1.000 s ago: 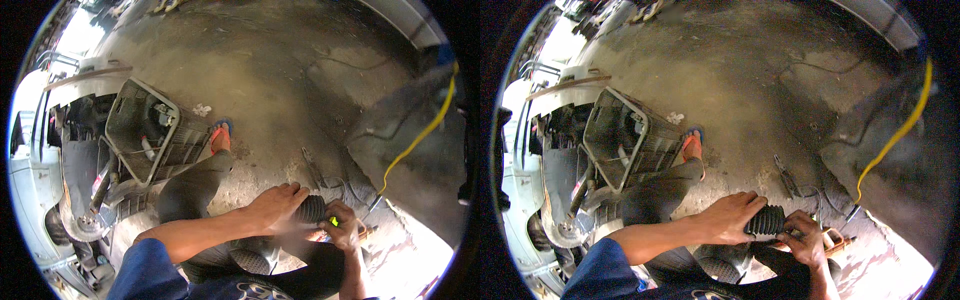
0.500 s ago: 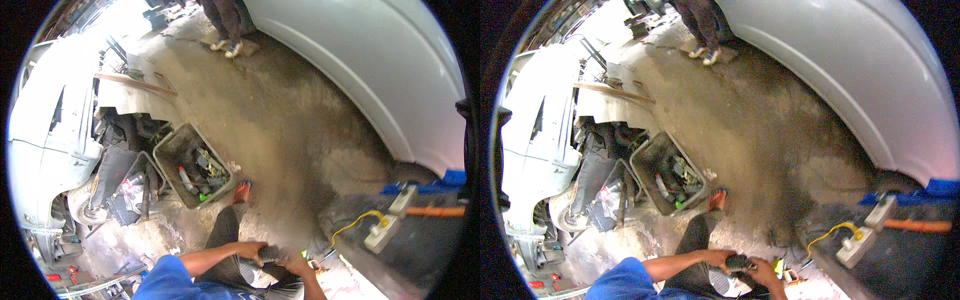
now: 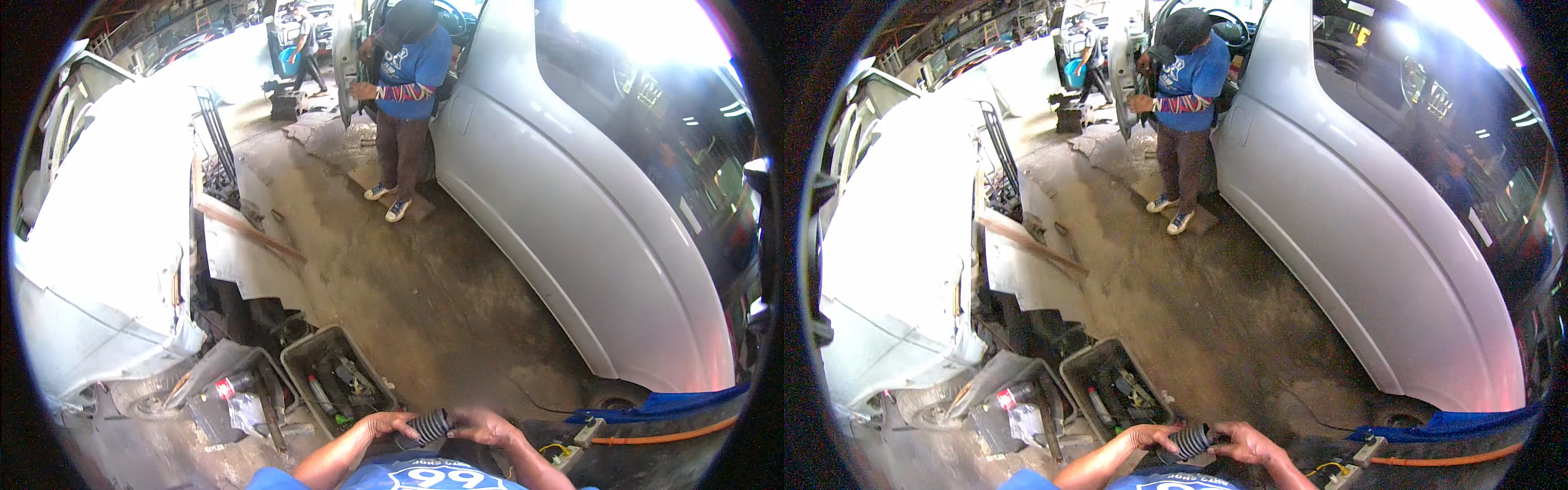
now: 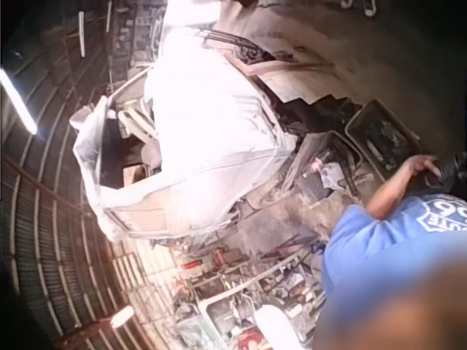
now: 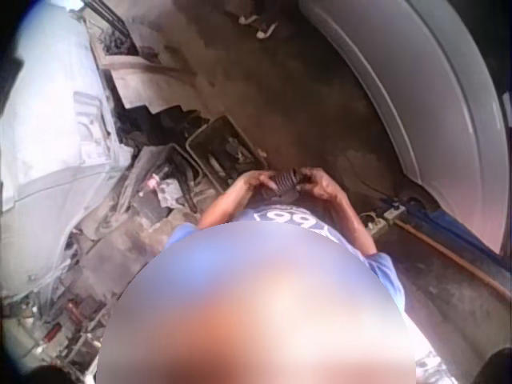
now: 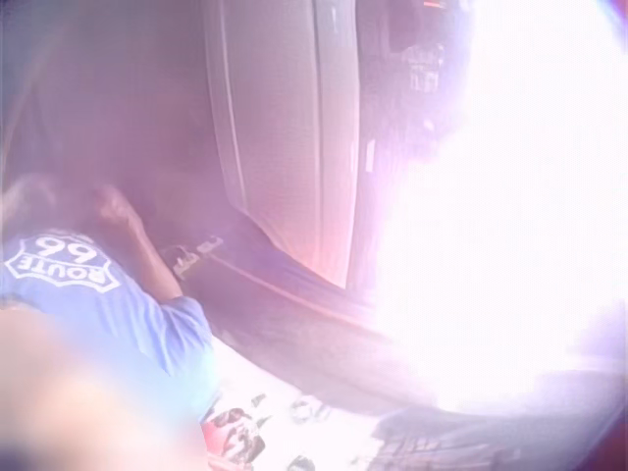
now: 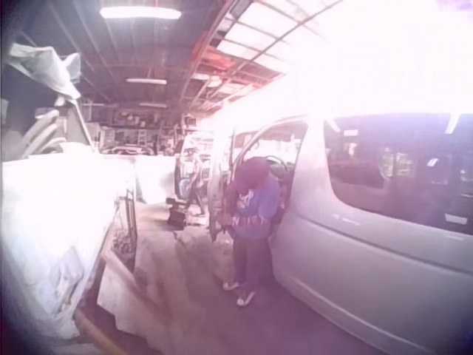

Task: The person uses a power drill to remove a bolt from a black rubber boot, then walks around the garage and installs the boot onto a vehicle's interior mechanism.

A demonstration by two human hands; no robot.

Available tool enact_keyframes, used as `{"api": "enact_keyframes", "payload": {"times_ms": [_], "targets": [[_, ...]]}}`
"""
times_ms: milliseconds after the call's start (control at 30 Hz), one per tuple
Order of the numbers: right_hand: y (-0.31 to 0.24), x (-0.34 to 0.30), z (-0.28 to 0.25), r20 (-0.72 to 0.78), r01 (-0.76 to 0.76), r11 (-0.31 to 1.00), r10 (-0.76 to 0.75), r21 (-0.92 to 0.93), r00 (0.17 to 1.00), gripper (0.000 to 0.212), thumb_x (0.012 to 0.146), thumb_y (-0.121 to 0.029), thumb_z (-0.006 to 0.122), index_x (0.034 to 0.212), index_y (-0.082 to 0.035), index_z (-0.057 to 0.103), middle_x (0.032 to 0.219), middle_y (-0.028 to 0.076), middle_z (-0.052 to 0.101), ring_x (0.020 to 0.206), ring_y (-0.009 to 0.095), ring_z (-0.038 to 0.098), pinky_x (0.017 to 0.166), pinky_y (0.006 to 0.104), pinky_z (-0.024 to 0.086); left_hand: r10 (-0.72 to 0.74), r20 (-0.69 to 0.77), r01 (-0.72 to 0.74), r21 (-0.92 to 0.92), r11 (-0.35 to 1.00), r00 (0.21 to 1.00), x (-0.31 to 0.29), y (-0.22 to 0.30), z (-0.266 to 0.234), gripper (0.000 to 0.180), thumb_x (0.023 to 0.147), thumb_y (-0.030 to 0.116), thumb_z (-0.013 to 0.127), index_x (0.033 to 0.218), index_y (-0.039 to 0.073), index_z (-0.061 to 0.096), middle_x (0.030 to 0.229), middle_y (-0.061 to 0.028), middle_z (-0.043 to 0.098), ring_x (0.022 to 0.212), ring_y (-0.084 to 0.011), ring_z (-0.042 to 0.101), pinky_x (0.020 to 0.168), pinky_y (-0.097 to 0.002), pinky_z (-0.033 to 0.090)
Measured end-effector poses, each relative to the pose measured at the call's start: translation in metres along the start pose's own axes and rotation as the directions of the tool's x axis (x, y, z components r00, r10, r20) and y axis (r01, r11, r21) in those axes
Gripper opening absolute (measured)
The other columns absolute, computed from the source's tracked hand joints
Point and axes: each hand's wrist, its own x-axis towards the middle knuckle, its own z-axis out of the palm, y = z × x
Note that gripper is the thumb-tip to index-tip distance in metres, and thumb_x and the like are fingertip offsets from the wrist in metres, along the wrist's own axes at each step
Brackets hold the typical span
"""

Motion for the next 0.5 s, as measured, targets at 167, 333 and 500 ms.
{"api": "enact_keyframes", "payload": {"times_ms": [167,333,500], "targets": [[-0.05,0.062,-0.039,0.09,0.139,0.988,-0.133,-0.061,0.987,0.04,0.094,-0.022,0.074,0.124,0.002,0.066,0.122,0.026,0.072,0.117,0.044,0.068,0.1,0.0483,0.052,0.1,-0.017,-0.1,0.034,0.994,0.995,-0.019,0.047,-0.034,0.095,0.077,0.026,0.087,0.155,-0.005,0.044,0.141,-0.0115,0.064,0.127,-0.0227,0.06,0.115,-0.0361,0.044],[-0.058,0.119,-0.087,0.093,0.261,0.958,-0.251,-0.121,0.963,0.041,0.096,-0.024,0.072,0.126,0.002,0.063,0.122,0.024,0.071,0.113,0.042,0.068,0.097,0.0488,0.053,0.201,-0.121,-0.22,-0.172,0.96,0.972,-0.023,0.068,-0.064,0.101,0.071,0.029,0.088,0.154,-0.008,0.044,0.14,-0.0145,0.064,0.128,-0.0244,0.06,0.116,-0.0359,0.043],[-0.01,0.204,-0.158,0.009,0.207,0.971,-0.209,0.118,0.978,0.045,0.098,-0.031,0.073,0.129,0.001,0.064,0.122,0.016,0.073,0.112,0.03,0.07,0.097,0.0445,0.054,0.164,-0.618,-0.133,0.097,0.986,0.768,-0.012,0.106,-0.103,0.109,0.068,0.03,0.088,0.156,-0.012,0.039,0.146,-0.0207,0.061,0.135,-0.0296,0.057,0.118,-0.0384,0.041]]}}
